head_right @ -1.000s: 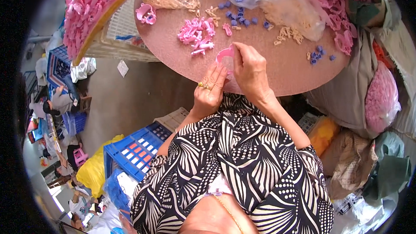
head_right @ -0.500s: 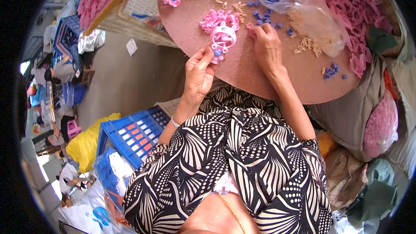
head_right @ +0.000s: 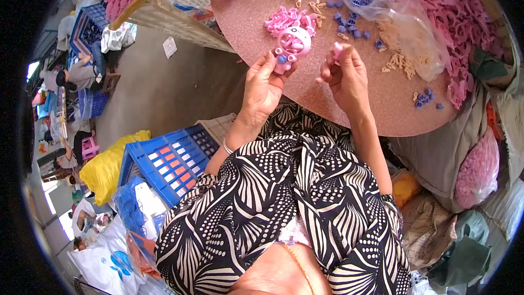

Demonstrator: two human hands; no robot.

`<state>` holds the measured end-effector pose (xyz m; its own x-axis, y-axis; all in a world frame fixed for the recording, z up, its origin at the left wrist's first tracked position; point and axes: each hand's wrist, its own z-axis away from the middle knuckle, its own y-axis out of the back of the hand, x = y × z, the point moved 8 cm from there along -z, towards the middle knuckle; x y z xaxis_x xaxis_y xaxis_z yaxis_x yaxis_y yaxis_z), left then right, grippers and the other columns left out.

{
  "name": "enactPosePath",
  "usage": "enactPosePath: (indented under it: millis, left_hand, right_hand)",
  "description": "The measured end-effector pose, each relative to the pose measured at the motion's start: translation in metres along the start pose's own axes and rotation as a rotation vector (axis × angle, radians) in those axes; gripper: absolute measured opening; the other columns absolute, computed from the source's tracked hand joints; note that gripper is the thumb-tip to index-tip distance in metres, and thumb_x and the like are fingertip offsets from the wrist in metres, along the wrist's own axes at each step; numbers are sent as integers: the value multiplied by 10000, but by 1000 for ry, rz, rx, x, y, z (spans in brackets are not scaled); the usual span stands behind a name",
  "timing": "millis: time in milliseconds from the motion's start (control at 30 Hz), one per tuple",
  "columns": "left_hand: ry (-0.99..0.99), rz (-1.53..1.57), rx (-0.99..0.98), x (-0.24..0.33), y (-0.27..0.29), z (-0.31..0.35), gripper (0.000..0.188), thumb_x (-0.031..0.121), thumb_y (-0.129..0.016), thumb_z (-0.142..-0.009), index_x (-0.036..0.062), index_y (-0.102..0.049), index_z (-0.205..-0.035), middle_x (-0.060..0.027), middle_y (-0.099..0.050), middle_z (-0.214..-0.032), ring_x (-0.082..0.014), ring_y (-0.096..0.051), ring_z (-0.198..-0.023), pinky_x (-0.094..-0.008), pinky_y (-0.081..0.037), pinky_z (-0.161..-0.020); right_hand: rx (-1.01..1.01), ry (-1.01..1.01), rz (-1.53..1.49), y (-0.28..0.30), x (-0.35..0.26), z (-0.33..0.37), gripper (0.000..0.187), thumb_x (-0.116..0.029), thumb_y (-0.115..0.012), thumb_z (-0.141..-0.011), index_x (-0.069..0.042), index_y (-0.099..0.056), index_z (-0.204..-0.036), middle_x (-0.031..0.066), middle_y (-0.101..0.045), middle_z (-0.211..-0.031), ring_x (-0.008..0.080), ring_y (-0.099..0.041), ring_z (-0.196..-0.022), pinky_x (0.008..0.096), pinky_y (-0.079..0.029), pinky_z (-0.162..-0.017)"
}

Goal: Assembling small plastic toy parts at a workshop table.

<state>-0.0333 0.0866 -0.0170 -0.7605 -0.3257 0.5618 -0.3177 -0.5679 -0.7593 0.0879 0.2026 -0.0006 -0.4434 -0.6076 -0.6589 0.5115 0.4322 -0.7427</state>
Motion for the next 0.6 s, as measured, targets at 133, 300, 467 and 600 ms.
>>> enactPosePath:
  millis: [133,300,467,600]
  left_hand:
    - [-133,-61,-64,6,-4,3,225,194,-502,-1007,-14,-585,-999,-67,-633,-893,-161,-634,-809,-358,-554,-841]
    - [-155,-203,-83,2,-10,8,234,188,-518,-1001,-27,-588,-1061,-48,-637,-925,-127,-627,-816,-302,-548,-820]
    - [-169,-203,-107,5,-20,17,198,144,-580,-966,-24,-597,-1069,-53,-651,-929,-107,-628,-800,-258,-550,-766]
    - [-66,-103,-47,0,-13,18,170,81,-673,-892,-7,-609,-1023,-65,-668,-884,-122,-639,-752,-267,-557,-727]
  right_hand:
    - [4,18,169,-12,8,11,200,-239,-528,-994,-51,-560,-1052,30,-518,-869,106,-516,-696,296,-547,-655]
    - [125,476,710,-21,-21,4,72,-71,-594,-943,-15,-593,-988,95,-619,-1103,146,-606,-947,288,-506,-867]
    - [154,326,797,-32,-13,0,94,-44,-644,-906,16,-609,-969,145,-622,-1190,135,-591,-1016,258,-482,-878]
    - [141,305,689,-32,-11,4,84,-35,-637,-908,19,-610,-967,138,-626,-1186,127,-593,-1001,251,-486,-860]
